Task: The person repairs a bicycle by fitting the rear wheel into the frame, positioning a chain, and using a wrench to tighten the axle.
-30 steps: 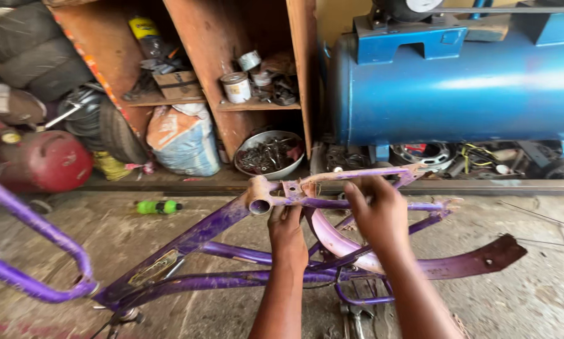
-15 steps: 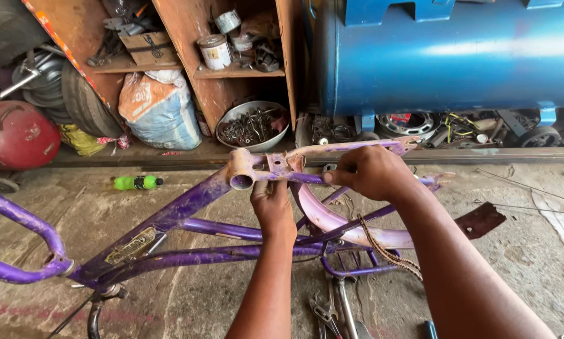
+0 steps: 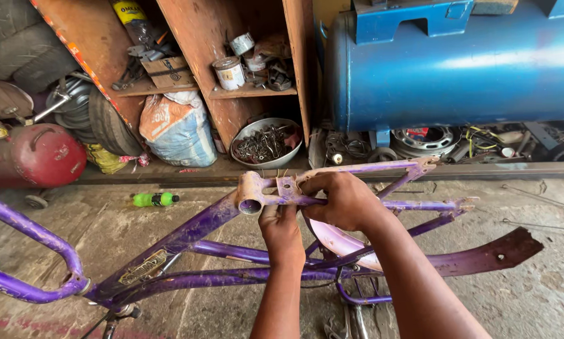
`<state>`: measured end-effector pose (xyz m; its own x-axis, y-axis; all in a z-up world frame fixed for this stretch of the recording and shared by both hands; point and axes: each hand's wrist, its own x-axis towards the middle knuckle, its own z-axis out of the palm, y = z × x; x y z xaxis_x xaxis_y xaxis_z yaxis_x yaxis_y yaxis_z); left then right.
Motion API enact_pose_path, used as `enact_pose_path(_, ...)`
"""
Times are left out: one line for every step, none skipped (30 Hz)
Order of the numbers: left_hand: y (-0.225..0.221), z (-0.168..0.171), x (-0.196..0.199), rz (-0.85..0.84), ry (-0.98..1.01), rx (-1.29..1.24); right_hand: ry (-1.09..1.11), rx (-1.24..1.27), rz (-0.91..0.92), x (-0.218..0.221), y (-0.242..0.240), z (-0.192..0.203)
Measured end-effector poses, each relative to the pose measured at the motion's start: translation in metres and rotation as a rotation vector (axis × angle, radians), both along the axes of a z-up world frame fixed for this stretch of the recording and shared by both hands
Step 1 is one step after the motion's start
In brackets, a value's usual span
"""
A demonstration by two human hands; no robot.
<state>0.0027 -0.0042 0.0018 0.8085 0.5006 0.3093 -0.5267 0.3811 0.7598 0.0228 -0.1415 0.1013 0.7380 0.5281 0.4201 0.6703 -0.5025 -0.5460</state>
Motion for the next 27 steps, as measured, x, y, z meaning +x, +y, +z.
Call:
enact_pose_path(0.000,-0.003,0.002,0.024,-0.031,0.063,0.010,-0.006,-0.009,0.001,0.000,-0.002)
enact_pose_path(0.000,-0.006,0.003,0.076,-0.006,0.143,0.018,-0.015,-0.018,0.001,-0.001,-0.003)
enact_pose_path(0.001,-0.008,0.003,0.126,0.019,0.224,0.027,-0.025,-0.028,0.001,-0.002,-0.004)
enact_pose_path(0.002,-0.009,0.004,0.180,0.040,0.303,0.022,-0.025,-0.030,0.001,-0.003,-0.003)
enact_pose_path(0.002,-0.010,0.005,0.160,0.037,0.286,0.017,-0.025,-0.032,0.001,-0.004,-0.003)
enact_pose_path(0.003,-0.011,0.004,0.144,0.036,0.271,0.014,-0.023,-0.029,-0.001,-0.003,-0.003)
enact_pose_path(0.005,-0.011,0.003,0.129,0.035,0.255,0.020,-0.013,-0.023,-0.002,-0.002,-0.003)
enact_pose_path(0.006,-0.011,0.002,0.127,0.029,0.240,0.024,-0.003,-0.017,-0.003,-0.003,-0.002)
enact_pose_path(0.004,-0.010,0.002,0.125,0.023,0.224,0.028,0.007,-0.012,-0.003,-0.002,-0.001)
enact_pose_path(0.003,-0.009,0.002,0.118,0.018,0.209,0.056,-0.002,-0.026,-0.003,-0.002,-0.001)
enact_pose_path(0.003,-0.008,0.000,0.087,0.007,0.167,0.083,-0.012,-0.041,-0.003,-0.002,-0.001)
enact_pose_path(0.001,-0.006,-0.002,0.052,-0.003,0.122,0.109,-0.023,-0.060,-0.003,-0.003,0.000)
enact_pose_path(0.000,-0.005,-0.003,0.018,-0.014,0.078,0.088,-0.010,-0.041,-0.003,-0.004,-0.001)
enact_pose_path(-0.001,-0.004,-0.003,-0.001,-0.016,0.043,0.065,0.003,-0.022,-0.003,-0.004,-0.001)
enact_pose_path(-0.002,-0.003,-0.003,-0.021,-0.018,0.009,0.043,0.015,-0.002,-0.003,-0.004,-0.002)
enact_pose_path(-0.002,-0.004,-0.003,-0.040,-0.017,-0.025,0.039,0.017,-0.005,-0.003,-0.003,-0.003)
enact_pose_path(0.000,-0.005,-0.001,-0.026,-0.021,-0.002,0.036,0.018,-0.008,-0.002,-0.003,-0.003)
enact_pose_path(0.001,-0.007,0.001,-0.012,-0.024,0.018,0.033,0.017,-0.012,-0.002,-0.004,-0.004)
enact_pose_path(0.002,-0.009,0.003,0.002,-0.028,0.038,0.035,0.011,-0.013,-0.002,-0.005,-0.004)
enact_pose_path(0.002,-0.011,0.004,0.031,-0.024,0.070,0.036,0.007,-0.012,-0.002,-0.004,-0.004)
enact_pose_path(0.002,-0.012,0.005,0.059,-0.020,0.102,0.037,0.003,-0.011,-0.002,-0.004,-0.003)
enact_pose_path(0.002,-0.013,0.005,0.088,-0.016,0.134,0.058,-0.005,-0.023,-0.002,-0.003,-0.003)
enact_pose_path(0.002,-0.015,0.005,0.081,-0.003,0.119,0.079,-0.013,-0.035,-0.003,-0.003,-0.003)
enact_pose_path(0.002,-0.015,0.005,0.074,0.011,0.103,0.099,-0.022,-0.047,-0.003,-0.003,-0.002)
enact_pose_path(0.002,-0.016,0.005,0.067,0.024,0.087,0.067,-0.010,-0.025,-0.003,-0.003,-0.001)
enact_pose_path(0.002,-0.017,0.005,0.060,0.044,0.055,0.033,0.002,-0.002,-0.003,-0.002,0.000)
enact_pose_path(0.001,-0.018,0.005,0.053,0.063,0.023,0.000,0.014,0.020,-0.004,-0.002,0.002)
